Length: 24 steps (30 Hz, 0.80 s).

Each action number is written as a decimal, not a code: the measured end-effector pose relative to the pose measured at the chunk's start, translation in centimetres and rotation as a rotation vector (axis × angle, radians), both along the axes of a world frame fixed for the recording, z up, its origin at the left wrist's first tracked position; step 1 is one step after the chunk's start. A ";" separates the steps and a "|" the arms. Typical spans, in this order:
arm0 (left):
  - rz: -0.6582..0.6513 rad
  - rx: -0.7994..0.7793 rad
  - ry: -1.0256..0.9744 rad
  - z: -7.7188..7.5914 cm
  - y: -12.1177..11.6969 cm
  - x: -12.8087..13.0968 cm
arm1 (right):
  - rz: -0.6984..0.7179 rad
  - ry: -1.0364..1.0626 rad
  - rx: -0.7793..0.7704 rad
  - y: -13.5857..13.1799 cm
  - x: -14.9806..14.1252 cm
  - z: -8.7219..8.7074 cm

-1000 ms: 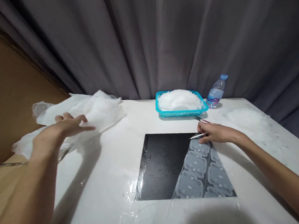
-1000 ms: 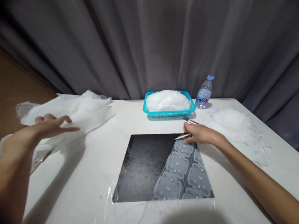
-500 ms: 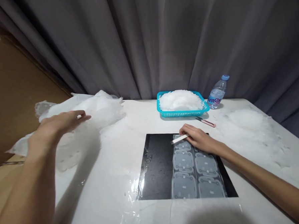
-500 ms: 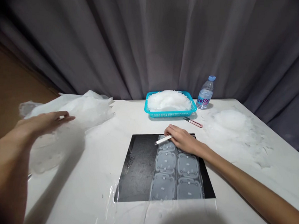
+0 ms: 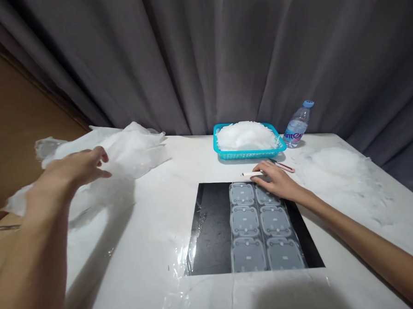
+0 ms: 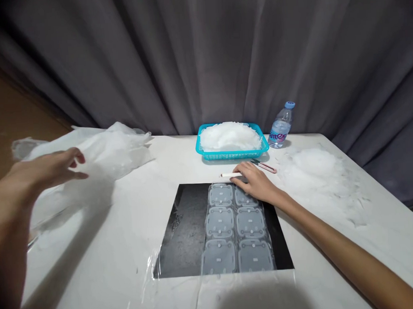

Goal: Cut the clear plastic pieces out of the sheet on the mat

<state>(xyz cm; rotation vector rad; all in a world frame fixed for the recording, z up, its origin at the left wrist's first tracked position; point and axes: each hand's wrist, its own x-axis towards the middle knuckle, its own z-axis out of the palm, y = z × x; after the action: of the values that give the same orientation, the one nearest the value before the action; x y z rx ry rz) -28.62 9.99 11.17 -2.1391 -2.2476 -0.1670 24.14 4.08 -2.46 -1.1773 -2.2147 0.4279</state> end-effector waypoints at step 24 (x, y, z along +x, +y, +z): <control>-1.063 -0.061 -0.282 -12.2 -7.7 25.0 | 0.201 0.451 -0.322 -3.5 -0.9 2.5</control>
<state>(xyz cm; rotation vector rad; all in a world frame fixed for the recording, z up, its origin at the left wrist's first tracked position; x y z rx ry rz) -3.65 2.33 -1.01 -3.2417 -0.9346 -0.4303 23.22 0.54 0.06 -0.8986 -1.9122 1.0546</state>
